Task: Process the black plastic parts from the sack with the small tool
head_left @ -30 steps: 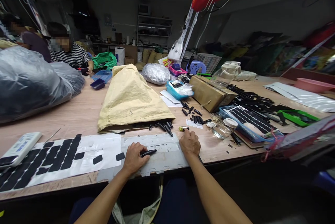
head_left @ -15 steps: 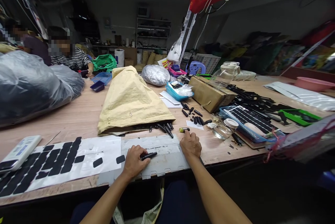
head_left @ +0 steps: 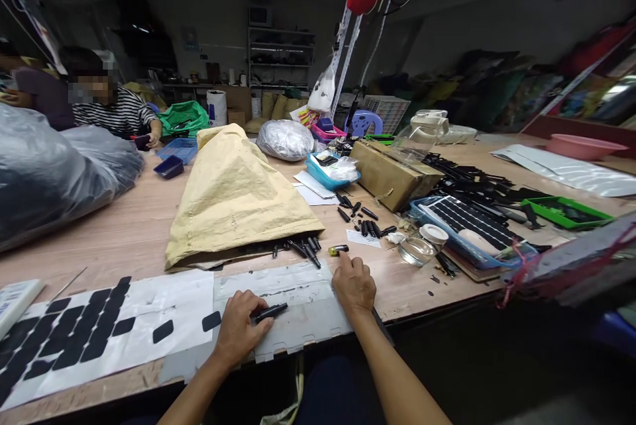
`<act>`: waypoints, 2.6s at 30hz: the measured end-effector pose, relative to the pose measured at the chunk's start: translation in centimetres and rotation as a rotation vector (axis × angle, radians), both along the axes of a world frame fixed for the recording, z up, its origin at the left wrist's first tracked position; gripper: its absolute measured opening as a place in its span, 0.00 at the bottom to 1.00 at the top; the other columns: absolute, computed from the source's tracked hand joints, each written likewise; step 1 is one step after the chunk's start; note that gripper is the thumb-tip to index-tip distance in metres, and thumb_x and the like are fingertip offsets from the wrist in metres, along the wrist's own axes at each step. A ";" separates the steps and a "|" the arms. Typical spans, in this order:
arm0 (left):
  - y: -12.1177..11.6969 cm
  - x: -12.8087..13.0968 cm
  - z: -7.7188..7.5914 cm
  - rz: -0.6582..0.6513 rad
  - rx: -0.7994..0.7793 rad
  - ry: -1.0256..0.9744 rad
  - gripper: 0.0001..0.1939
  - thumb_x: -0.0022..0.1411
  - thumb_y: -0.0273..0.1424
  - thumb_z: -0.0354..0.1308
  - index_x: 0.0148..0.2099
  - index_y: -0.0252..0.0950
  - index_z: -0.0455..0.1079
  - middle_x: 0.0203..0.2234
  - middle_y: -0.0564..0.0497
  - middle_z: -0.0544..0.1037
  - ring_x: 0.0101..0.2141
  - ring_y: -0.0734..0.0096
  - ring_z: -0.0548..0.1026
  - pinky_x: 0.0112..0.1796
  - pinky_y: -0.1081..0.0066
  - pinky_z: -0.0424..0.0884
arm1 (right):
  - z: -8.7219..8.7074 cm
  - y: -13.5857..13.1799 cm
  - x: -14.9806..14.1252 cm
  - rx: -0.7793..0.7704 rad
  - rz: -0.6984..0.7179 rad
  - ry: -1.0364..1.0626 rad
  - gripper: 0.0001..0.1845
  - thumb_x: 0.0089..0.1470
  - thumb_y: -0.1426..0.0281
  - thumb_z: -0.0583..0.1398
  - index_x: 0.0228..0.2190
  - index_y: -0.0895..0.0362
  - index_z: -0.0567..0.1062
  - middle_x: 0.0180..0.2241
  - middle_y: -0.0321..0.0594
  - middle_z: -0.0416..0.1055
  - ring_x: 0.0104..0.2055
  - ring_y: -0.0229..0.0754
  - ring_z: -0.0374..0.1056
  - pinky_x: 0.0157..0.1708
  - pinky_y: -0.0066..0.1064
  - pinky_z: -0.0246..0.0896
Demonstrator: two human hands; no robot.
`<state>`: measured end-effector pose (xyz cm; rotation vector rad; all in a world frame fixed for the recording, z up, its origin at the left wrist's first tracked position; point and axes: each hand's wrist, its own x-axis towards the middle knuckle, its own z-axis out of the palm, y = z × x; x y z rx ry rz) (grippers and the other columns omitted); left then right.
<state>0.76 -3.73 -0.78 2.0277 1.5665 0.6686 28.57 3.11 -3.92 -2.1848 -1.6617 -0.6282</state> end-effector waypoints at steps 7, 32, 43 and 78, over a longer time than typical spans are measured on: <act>-0.2 0.0 0.1 0.005 -0.015 0.009 0.05 0.55 0.34 0.60 0.35 0.39 0.73 0.31 0.50 0.75 0.37 0.59 0.69 0.40 0.62 0.62 | 0.3 -0.4 -0.2 -0.023 -0.001 0.007 0.19 0.56 0.72 0.55 0.49 0.55 0.74 0.34 0.44 0.67 0.35 0.43 0.62 0.29 0.31 0.51; -6.6 -2.6 -0.9 -0.320 0.184 0.128 0.13 0.49 0.27 0.64 0.39 0.44 0.74 0.65 0.50 0.58 0.62 0.42 0.53 0.59 0.42 0.53 | 0.8 -0.1 -0.8 -0.101 -0.048 0.080 0.21 0.55 0.71 0.55 0.51 0.54 0.73 0.38 0.46 0.67 0.38 0.45 0.61 0.33 0.32 0.52; 12.6 7.4 2.7 -0.208 0.355 0.267 0.15 0.58 0.26 0.57 0.47 0.41 0.73 0.48 0.44 0.69 0.50 0.54 0.64 0.51 0.56 0.61 | 1.0 0.2 -0.7 -0.126 -0.049 0.100 0.21 0.56 0.72 0.54 0.51 0.55 0.72 0.38 0.46 0.66 0.39 0.46 0.61 0.35 0.33 0.55; 1.9 -0.9 0.8 -0.011 -0.040 0.003 0.07 0.52 0.32 0.65 0.36 0.41 0.75 0.33 0.53 0.78 0.40 0.61 0.68 0.44 0.62 0.60 | 5.4 -10.2 -9.9 -0.118 0.587 0.975 0.20 0.59 0.68 0.53 0.50 0.57 0.74 0.43 0.44 0.75 0.43 0.41 0.70 0.45 0.33 0.66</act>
